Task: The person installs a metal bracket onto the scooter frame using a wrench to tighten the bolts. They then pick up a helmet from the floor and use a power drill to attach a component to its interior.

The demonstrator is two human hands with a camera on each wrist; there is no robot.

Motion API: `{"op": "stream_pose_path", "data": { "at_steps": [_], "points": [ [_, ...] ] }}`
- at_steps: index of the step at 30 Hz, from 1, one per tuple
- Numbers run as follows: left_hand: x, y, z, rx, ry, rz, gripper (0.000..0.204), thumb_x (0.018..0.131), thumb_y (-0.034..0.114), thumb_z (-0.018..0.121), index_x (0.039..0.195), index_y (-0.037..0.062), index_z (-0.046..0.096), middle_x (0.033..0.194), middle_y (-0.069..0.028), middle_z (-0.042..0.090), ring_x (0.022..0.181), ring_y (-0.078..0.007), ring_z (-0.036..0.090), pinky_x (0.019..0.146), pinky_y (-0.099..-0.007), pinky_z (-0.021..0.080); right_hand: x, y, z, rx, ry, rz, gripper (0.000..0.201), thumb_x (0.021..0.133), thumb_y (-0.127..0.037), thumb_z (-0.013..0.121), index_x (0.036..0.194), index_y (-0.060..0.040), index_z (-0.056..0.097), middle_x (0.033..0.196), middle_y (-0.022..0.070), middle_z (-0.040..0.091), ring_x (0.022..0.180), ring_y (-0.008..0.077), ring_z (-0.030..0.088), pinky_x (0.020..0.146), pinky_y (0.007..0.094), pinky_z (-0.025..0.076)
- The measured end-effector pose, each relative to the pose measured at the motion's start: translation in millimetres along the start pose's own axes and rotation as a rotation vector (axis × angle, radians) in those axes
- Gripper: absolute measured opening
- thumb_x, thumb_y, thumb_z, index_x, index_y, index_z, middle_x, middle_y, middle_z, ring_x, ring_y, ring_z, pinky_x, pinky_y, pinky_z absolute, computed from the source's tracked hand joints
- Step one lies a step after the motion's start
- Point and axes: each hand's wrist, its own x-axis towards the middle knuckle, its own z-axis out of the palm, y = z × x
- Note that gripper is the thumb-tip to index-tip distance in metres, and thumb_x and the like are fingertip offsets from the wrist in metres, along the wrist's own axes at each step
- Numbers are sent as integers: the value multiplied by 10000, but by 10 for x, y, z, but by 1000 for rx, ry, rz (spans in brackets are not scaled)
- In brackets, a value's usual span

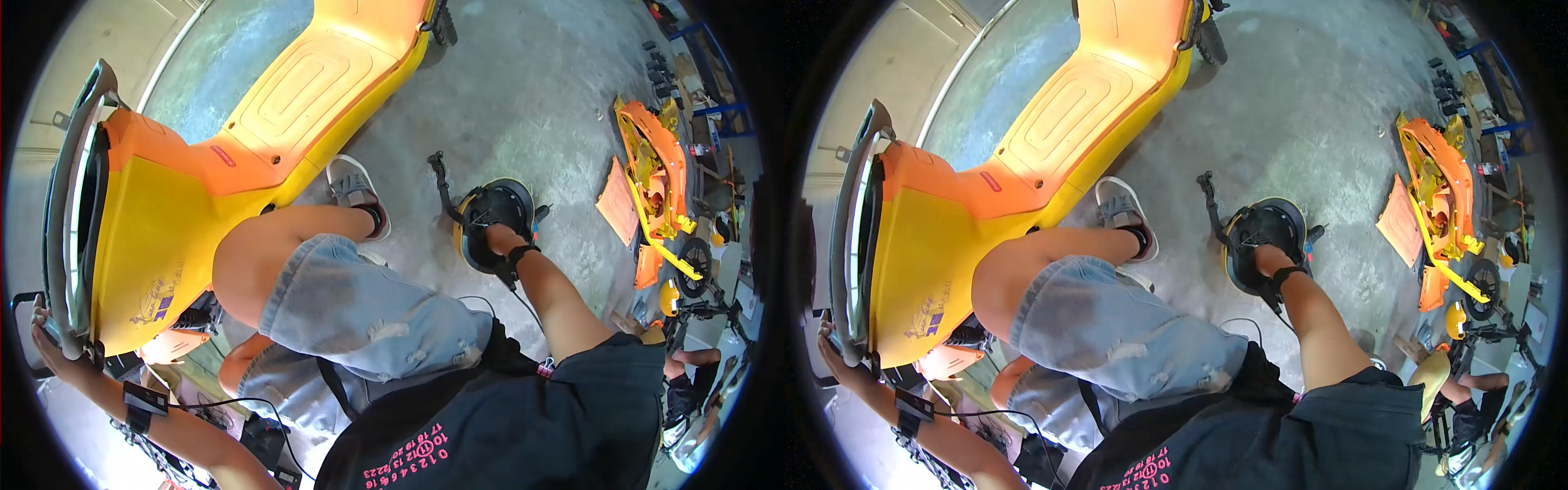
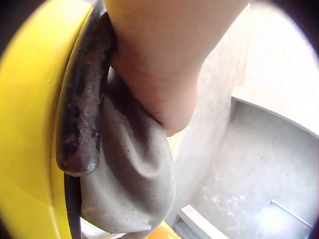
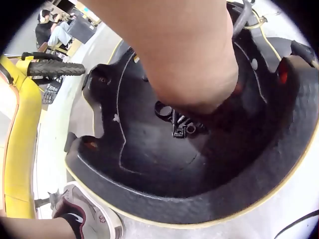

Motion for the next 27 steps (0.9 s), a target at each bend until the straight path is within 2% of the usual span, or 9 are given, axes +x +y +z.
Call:
{"op": "stream_pose_path", "data": {
  "at_steps": [3, 4, 8, 10, 14, 17, 19, 22, 27],
  "points": [
    [3, -58, -30, 74, -3, 16, 523, 889, 69, 680, 1385, -34, 551, 1332, -194, 646, 1223, -364, 628, 1079, -443, 470, 110, 119, -48, 28, 8, -134, 321, 905, -73, 536, 1156, -62, 735, 1155, 234, 705, 1107, 410, 671, 956, 473, 537],
    [0, -117, -24, 69, -3, 27, 540, 871, 59, 690, 1387, -30, 555, 1341, -196, 644, 1230, -367, 625, 1079, -442, 471, 63, 147, -75, 108, 125, -112, 309, 890, -65, 555, 1129, -70, 750, 1133, 238, 706, 1079, 402, 679, 929, 465, 543],
    [-30, -307, -26, 64, -5, 12, 563, 845, 53, 705, 1383, -27, 560, 1339, -197, 645, 1231, -376, 623, 1080, -444, 470, 144, 280, -63, 96, 110, -19, 277, 884, -61, 562, 1070, -64, 768, 1090, 239, 716, 1048, 404, 688, 907, 459, 553],
    [-29, -329, -38, 114, -9, 77, 559, 850, 61, 704, 1384, -25, 562, 1345, -197, 641, 1234, -376, 622, 1081, -442, 468, 281, 439, 93, -135, 24, -142, 245, 881, -74, 581, 1026, -62, 778, 1049, 237, 723, 1028, 406, 693, 893, 452, 559],
    [-20, -230, -33, 63, 2, 80, 548, 863, 82, 700, 1382, -26, 563, 1347, -195, 641, 1236, -377, 621, 1086, -442, 464, 267, 473, 273, 24, 47, -148, 226, 883, -117, 619, 1037, -55, 773, 1034, 233, 726, 1026, 407, 693, 893, 449, 558],
    [-16, -198, -41, 60, -1, 66, 537, 884, 122, 699, 1383, -24, 564, 1353, -192, 639, 1243, -379, 616, 1090, -448, 460, 219, 350, 318, 159, 106, -63, 194, 859, -183, 684, 995, -79, 775, 981, 210, 730, 916, 407, 705, 821, 448, 565],
    [-6, -117, -38, 117, 5, 54, 524, 914, 166, 687, 1386, -23, 561, 1349, -191, 640, 1239, -381, 616, 1089, -454, 458, 137, 213, 223, 176, 113, -37, 243, 871, -199, 683, 1032, -37, 768, 1046, 248, 721, 1031, 409, 695, 909, 468, 553],
    [2, -120, -19, 95, 19, 80, 520, 931, 208, 681, 1386, -16, 565, 1352, -195, 637, 1237, -386, 618, 1084, -459, 462, 92, 52, 197, 145, 124, 121, 239, 894, -176, 650, 1037, -22, 763, 1069, 253, 720, 1050, 415, 691, 925, 485, 548],
    [11, -265, -30, 27, 0, 108, 518, 928, 196, 678, 1383, -25, 564, 1344, -206, 638, 1221, -384, 628, 1074, -458, 471, 62, 6, 165, 131, 100, 120, 245, 909, -109, 585, 1053, -11, 757, 1104, 250, 716, 1080, 414, 685, 942, 487, 545]
  ]
}}
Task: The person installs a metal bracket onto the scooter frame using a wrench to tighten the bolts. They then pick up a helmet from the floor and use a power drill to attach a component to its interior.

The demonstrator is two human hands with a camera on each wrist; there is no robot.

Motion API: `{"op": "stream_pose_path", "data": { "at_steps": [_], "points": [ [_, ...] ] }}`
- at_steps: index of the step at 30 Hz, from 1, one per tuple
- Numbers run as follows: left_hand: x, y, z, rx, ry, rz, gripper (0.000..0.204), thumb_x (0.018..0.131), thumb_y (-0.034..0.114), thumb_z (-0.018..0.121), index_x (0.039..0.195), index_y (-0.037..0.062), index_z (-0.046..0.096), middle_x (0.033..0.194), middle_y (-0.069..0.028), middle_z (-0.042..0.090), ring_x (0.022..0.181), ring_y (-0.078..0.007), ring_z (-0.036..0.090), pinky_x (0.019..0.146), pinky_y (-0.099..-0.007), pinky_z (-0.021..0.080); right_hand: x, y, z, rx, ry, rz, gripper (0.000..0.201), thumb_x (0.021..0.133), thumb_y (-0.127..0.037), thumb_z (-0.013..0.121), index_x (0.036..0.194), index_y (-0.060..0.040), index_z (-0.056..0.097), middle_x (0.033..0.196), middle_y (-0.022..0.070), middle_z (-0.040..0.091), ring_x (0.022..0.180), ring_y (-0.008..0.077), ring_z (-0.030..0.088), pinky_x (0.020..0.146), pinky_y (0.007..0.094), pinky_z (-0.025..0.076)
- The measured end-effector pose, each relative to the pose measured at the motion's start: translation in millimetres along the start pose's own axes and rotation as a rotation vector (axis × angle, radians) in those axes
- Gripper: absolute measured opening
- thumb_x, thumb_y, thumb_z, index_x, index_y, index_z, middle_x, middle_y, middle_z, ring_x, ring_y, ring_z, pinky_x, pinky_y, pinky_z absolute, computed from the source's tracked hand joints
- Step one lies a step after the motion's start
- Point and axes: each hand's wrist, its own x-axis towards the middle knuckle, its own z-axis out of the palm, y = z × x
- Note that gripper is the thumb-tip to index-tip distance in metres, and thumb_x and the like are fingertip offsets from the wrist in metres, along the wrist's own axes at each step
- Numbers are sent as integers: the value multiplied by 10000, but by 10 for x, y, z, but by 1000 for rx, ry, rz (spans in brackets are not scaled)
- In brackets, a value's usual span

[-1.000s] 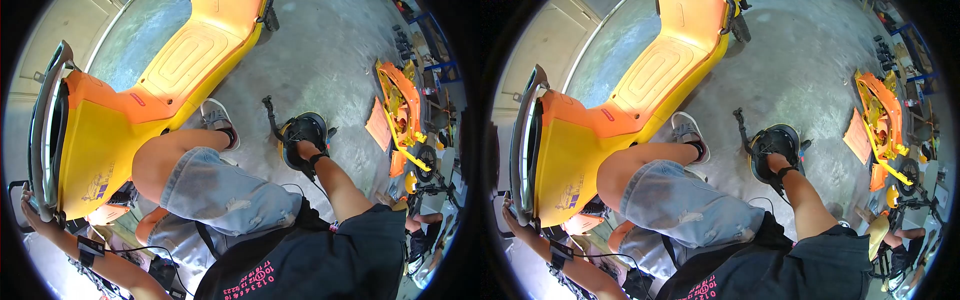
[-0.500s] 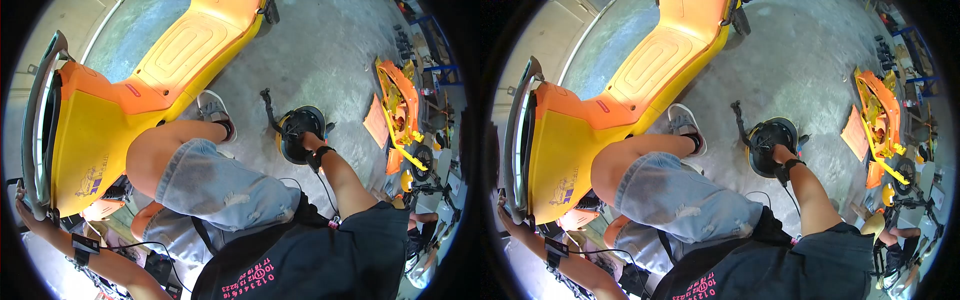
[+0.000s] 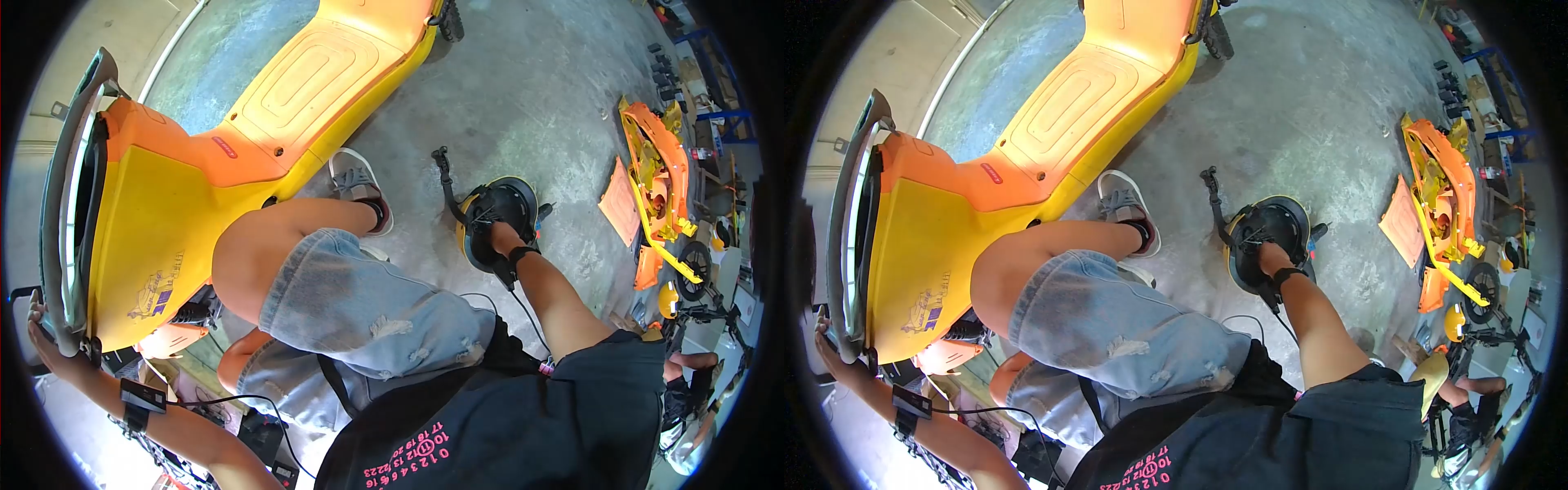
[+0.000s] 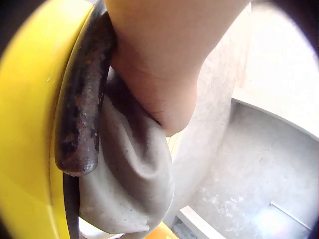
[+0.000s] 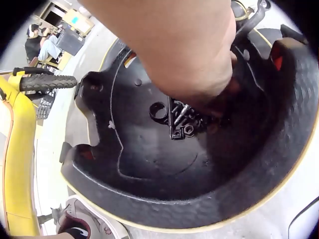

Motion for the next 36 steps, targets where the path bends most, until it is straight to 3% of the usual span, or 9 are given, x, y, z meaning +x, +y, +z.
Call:
{"op": "stream_pose_path", "data": {
  "at_steps": [13, 16, 17, 19, 20, 23, 25, 31, 36],
  "points": [
    [-28, 26, 23, 9, 1, -55, 507, 950, 206, 652, 1388, -32, 557, 1349, -204, 638, 1224, -374, 630, 1072, -458, 475, 4, 123, -35, -84, -74, -184, 246, 891, -100, 572, 1020, -20, 766, 1076, 258, 717, 1049, 419, 689, 916, 488, 547],
    [-45, 11, 27, -17, -4, -81, 518, 961, 242, 653, 1385, -38, 556, 1350, -204, 638, 1224, -376, 631, 1071, -459, 477, 674, 655, 678, -46, 56, -276, 218, 871, -132, 608, 976, -32, 772, 1035, 239, 732, 956, 389, 721, 862, 462, 563],
    [-58, 1, 30, -26, -1, -94, 522, 964, 254, 653, 1384, -40, 556, 1350, -203, 638, 1224, -376, 631, 1071, -459, 477, 354, 711, 357, -48, 64, -273, 218, 871, -132, 608, 976, -32, 772, 1035, 239, 732, 956, 389, 721, 862, 462, 563],
    [-74, -1, 41, -44, 9, -124, 531, 972, 278, 654, 1383, -44, 555, 1351, -203, 639, 1224, -377, 631, 1070, -460, 478, -35, 51, -439, 284, -281, 0, 211, 857, -174, 641, 979, -69, 779, 884, 168, 748, 723, 306, 718, 676, 420, 555],
    [-79, 13, 59, -48, 18, -126, 531, 972, 278, 654, 1383, -44, 555, 1351, -203, 639, 1224, -377, 631, 1070, -460, 478, -27, 59, -490, 284, -271, 2, 211, 857, -174, 641, 979, -69, 779, 884, 168, 748, 723, 306, 718, 676, 420, 555],
    [-65, 65, 73, -11, 46, -51, 542, 983, 314, 643, 1378, -48, 558, 1348, -212, 635, 1224, -377, 630, 1067, -458, 479, -51, 43, -603, 561, -309, 147, 216, 872, -202, 638, 1013, -113, 775, 728, 60, 665, 540, 167, 569, 503, 335, 437],
    [-51, 93, 60, 7, 13, -37, 492, 991, 234, 630, 1379, -56, 541, 1330, -207, 632, 1206, -364, 633, 1064, -453, 483, -142, 12, -735, 863, -330, 146, 153, 886, -189, 654, 996, -127, 741, 628, -17, 527, 464, 84, 415, 414, 251, 270],
    [-60, 80, 91, -109, 5, -75, 442, 989, 74, 596, 1393, -72, 493, 1293, -194, 617, 1168, -348, 638, 1062, -446, 493, -152, 52, -866, 1024, -309, 174, 201, 947, -237, 590, 985, -92, 725, 678, 12, 592, 504, 104, 470, 428, 258, 324],
    [-61, 101, 88, -52, 8, -70, 460, 999, 148, 610, 1391, -69, 504, 1302, -196, 623, 1186, -353, 635, 1065, -445, 490, -117, 118, -773, 1044, -259, 244, 217, 970, -242, 580, 996, -73, 714, 694, 30, 607, 504, 106, 477, 428, 250, 346]
  ]
}}
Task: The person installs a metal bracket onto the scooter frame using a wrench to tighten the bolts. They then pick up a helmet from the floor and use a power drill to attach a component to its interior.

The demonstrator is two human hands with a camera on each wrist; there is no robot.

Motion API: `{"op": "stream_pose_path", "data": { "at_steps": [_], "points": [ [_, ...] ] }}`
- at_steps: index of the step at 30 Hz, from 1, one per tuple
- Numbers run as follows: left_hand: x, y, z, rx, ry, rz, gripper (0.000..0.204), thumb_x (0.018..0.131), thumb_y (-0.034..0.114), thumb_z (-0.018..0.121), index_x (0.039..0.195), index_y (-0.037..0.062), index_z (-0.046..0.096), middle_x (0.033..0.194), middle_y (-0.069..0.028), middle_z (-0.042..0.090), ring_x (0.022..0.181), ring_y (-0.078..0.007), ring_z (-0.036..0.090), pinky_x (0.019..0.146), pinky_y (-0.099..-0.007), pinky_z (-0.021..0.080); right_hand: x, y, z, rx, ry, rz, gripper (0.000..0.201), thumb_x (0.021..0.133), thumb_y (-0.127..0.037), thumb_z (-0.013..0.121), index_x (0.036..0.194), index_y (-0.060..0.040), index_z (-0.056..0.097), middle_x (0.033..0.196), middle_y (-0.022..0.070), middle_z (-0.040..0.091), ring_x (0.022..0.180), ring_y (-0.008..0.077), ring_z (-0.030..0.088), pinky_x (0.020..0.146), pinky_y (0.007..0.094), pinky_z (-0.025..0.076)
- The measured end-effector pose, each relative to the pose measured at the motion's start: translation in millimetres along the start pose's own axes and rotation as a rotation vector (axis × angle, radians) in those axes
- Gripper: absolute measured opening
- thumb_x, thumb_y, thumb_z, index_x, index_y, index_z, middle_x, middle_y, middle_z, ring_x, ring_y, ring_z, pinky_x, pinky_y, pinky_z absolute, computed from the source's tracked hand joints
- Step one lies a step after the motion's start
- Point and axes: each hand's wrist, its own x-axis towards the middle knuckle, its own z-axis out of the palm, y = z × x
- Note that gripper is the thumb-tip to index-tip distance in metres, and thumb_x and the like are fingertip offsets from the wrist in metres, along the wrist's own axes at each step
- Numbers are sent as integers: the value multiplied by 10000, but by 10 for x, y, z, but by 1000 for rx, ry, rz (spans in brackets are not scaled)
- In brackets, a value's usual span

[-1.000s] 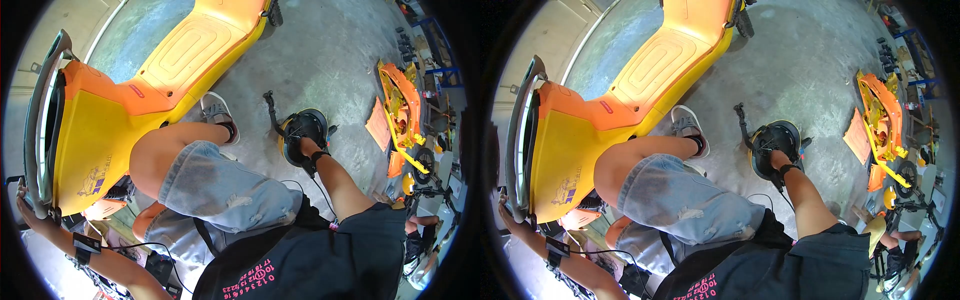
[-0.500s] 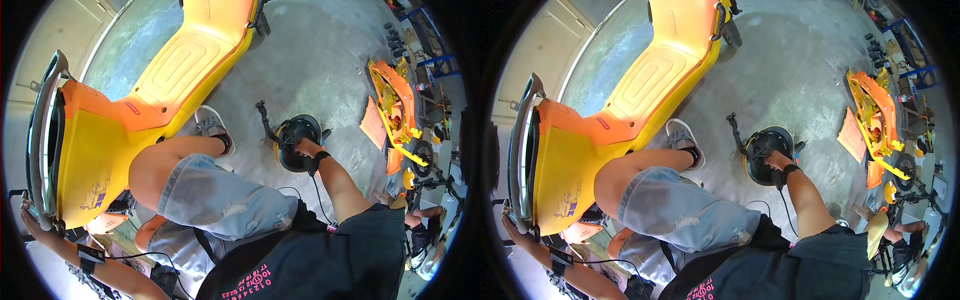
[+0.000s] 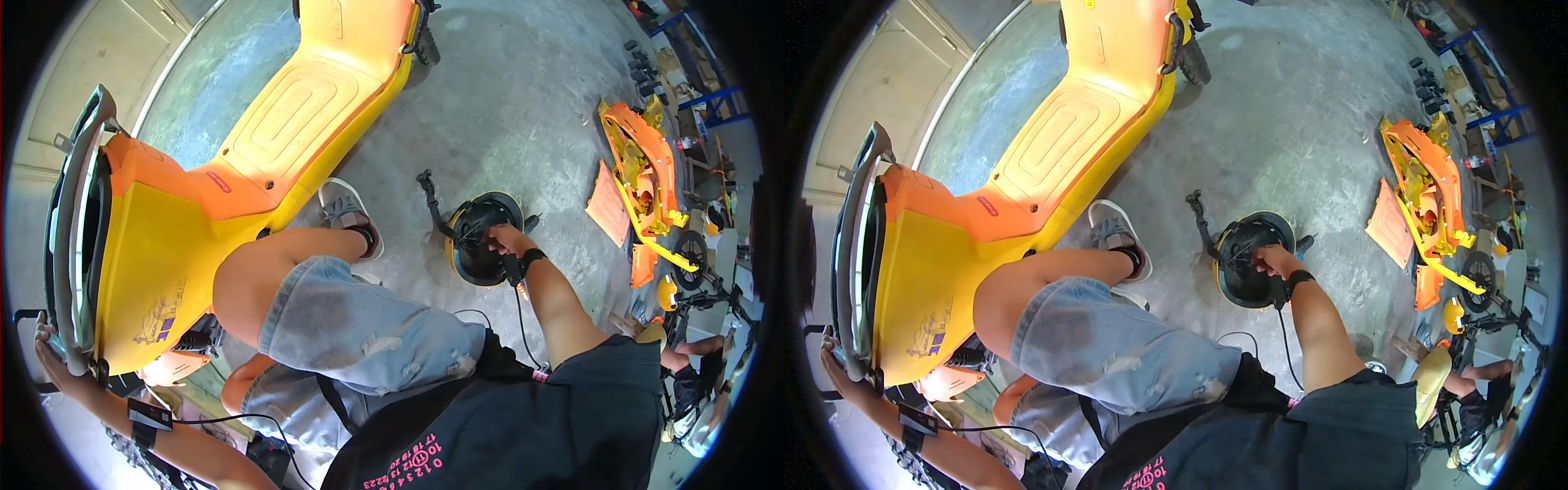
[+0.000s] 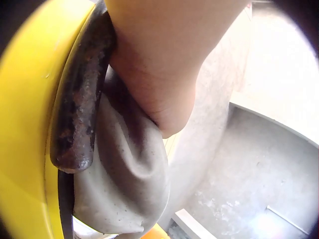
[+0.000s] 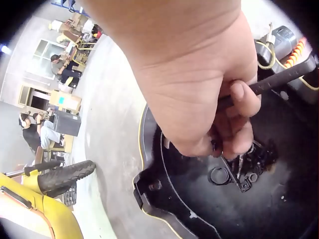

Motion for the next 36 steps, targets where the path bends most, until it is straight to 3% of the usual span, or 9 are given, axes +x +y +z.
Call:
{"op": "stream_pose_path", "data": {
  "at_steps": [11, 19, 21, 23, 24, 26, 32, 34, 36],
  "points": [
    [31, 178, -11, 68, -8, -33, 444, 993, 84, 578, 1405, -67, 513, 1342, -193, 628, 1238, -323, 617, 1109, -422, 451, 24, 13, 85, 102, -91, 15, 199, 939, -239, 644, 1027, -72, 706, 720, 37, 603, 557, 117, 527, 438, 275, 355],
    [-13, -86, -47, 231, 9, 47, 460, 1001, 205, 589, 1370, -63, 539, 1318, -194, 642, 1179, -353, 652, 1058, -446, 489, 816, 537, 342, -743, 281, -514, 292, 867, -233, 680, 1073, -34, 734, 968, 193, 736, 957, 409, 695, 857, 477, 541],
    [-30, -65, 21, -4, -60, -118, 316, 1035, 195, 512, 1234, -36, 598, 1270, -193, 647, 1200, -318, 626, 1082, -425, 457, 947, 679, 363, -1035, 369, -711, 272, 898, -201, 626, 1107, -64, 735, 1073, 205, 730, 1021, 420, 681, 906, 482, 540],
    [-127, -305, 159, -396, -39, -310, 257, 1060, 198, 467, 1108, -10, 610, 1217, -175, 647, 1167, -280, 610, 1073, -399, 439, 1187, 797, 413, -642, 346, -656, 266, 952, -214, 559, 1116, -86, 726, 1108, 219, 714, 1080, 402, 666, 952, 487, 522],
    [-189, -551, 201, -725, 14, -477, 254, 1069, 203, 453, 1046, 3, 607, 1191, -162, 645, 1139, -260, 603, 1060, -383, 433, 1586, 1153, 297, -962, 434, -959, 288, 963, -253, 552, 1141, -86, 706, 1145, 222, 703, 1094, 406, 659, 937, 502, 518],
    [335, 862, 162, -821, 210, -760, 291, 1076, 230, 452, 978, 1, 603, 1143, -137, 645, 1065, -235, 598, 1017, -369, 437, 1121, 838, 377, -780, 357, -754, 301, 975, -282, 547, 1169, -87, 670, 1125, 224, 705, 1058, 422, 663, 890, 520, 531],
    [404, 1022, 99, -708, 188, -610, 251, 1058, 177, 482, 942, -12, 600, 1085, -122, 650, 1063, -233, 597, 1023, -370, 422, 1885, 939, 53, -1274, 119, -738, 412, 916, -381, 624, 1181, -81, 718, 1151, 221, 720, 1083, 441, 666, 949, 483, 526],
    [400, 1036, 108, -736, 186, -535, 237, 1054, 159, 476, 955, -15, 602, 1075, -123, 651, 1063, -236, 597, 1013, -368, 427, 1264, 593, -90, -939, -49, -857, 525, 883, -443, 657, 1272, -93, 699, 1252, 204, 696, 1178, 402, 649, 995, 465, 514],
    [432, 1106, 85, -711, 178, -493, 236, 1054, 157, 471, 956, -15, 599, 1058, -116, 648, 1059, -227, 595, 1000, -362, 434, 864, 57, -59, -1144, -88, -398, 589, 886, -485, 650, 1267, -38, 679, 1386, 147, 638, 1321, 297, 568, 1100, 388, 447]
  ]
}}
